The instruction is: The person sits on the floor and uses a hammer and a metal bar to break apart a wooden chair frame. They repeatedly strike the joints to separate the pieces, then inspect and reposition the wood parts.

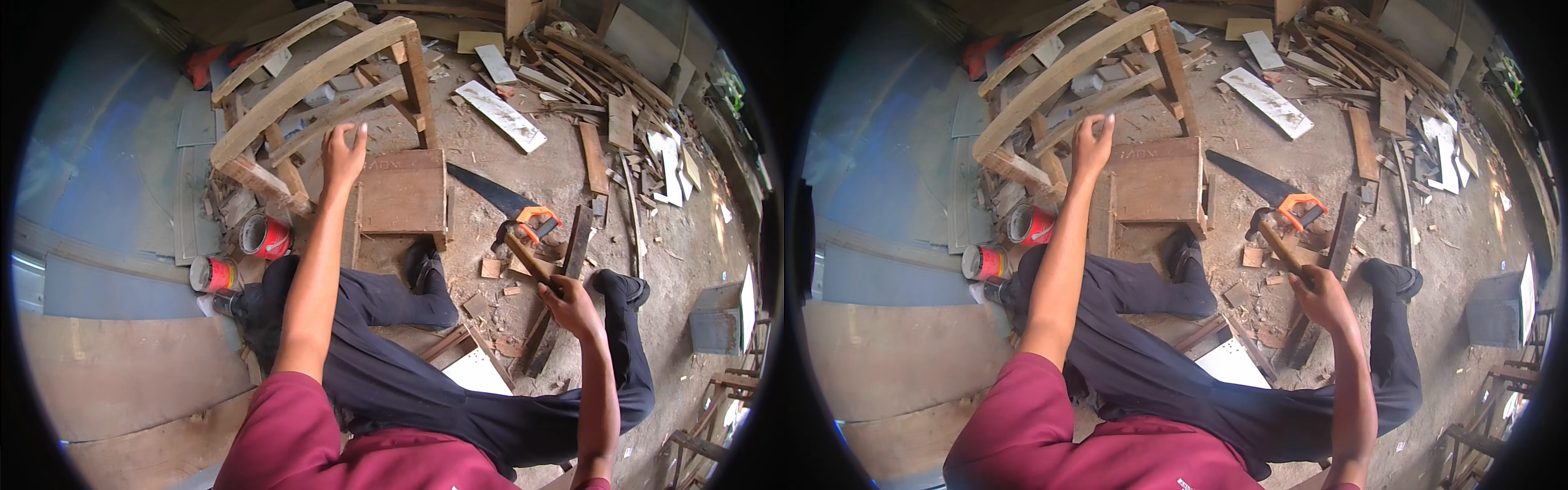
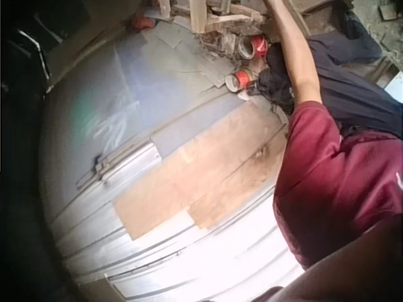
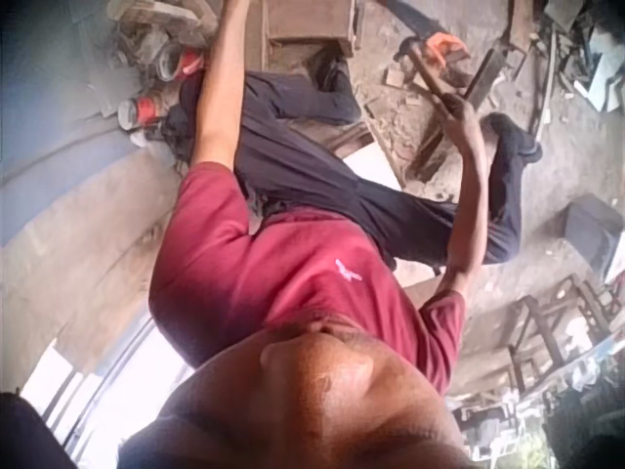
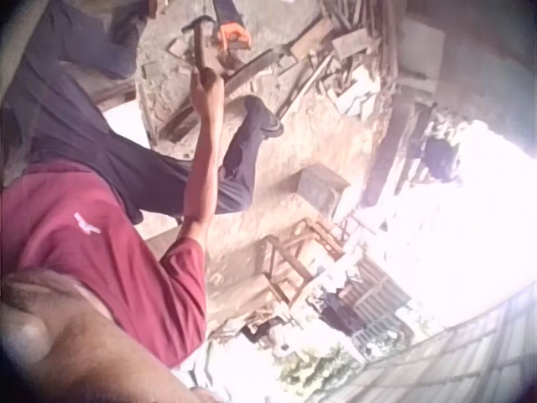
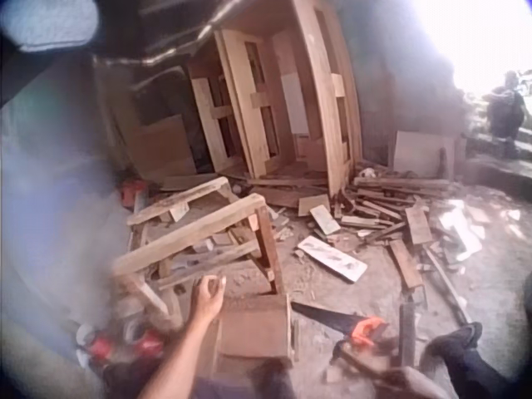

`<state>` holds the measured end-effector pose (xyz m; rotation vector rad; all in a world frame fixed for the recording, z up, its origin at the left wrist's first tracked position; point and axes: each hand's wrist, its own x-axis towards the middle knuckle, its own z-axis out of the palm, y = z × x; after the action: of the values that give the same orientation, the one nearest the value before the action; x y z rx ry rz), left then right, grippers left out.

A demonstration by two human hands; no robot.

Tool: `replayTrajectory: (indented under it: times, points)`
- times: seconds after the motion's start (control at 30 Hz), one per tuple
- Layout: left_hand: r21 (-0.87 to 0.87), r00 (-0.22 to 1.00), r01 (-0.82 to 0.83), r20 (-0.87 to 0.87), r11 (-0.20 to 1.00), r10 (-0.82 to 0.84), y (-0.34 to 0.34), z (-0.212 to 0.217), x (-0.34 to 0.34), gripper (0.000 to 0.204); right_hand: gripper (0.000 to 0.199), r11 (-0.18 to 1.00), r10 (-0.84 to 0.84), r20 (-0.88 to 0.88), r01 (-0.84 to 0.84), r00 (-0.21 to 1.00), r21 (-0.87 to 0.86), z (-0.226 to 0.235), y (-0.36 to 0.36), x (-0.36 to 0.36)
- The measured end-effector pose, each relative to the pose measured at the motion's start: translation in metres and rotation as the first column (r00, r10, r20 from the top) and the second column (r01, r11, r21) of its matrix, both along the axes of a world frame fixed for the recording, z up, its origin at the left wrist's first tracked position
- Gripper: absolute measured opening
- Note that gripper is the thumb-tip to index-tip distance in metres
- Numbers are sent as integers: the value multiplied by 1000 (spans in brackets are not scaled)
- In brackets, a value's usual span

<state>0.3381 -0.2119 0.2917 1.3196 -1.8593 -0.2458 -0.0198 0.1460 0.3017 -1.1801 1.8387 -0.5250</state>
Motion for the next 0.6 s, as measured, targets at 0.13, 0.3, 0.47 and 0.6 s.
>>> replayTrajectory:
  times: [0.13, 0.3, 0.47, 0.6]
  points:
    - [75, 987, -155, -39, 985, 158, 37, -57, 38, 71, 44, 992, -7, 163, -13, 987, 123, -3, -15, 28]
    - [391, 969, -186, -81, 901, 235, 37, -89, 57, 69, 42, 976, 195, 117, -204, 974, 72, -7, -21, 72]
    - [44, 961, -32, -273, 999, 43, 34, -15, 17, 67, 38, 938, 346, 86, -348, 934, 8, 7, -28, 92]
    - [-112, 949, 21, -311, 994, -55, 43, 37, -15, 64, 32, 892, 431, 48, -418, 901, -169, 37, -48, 96]
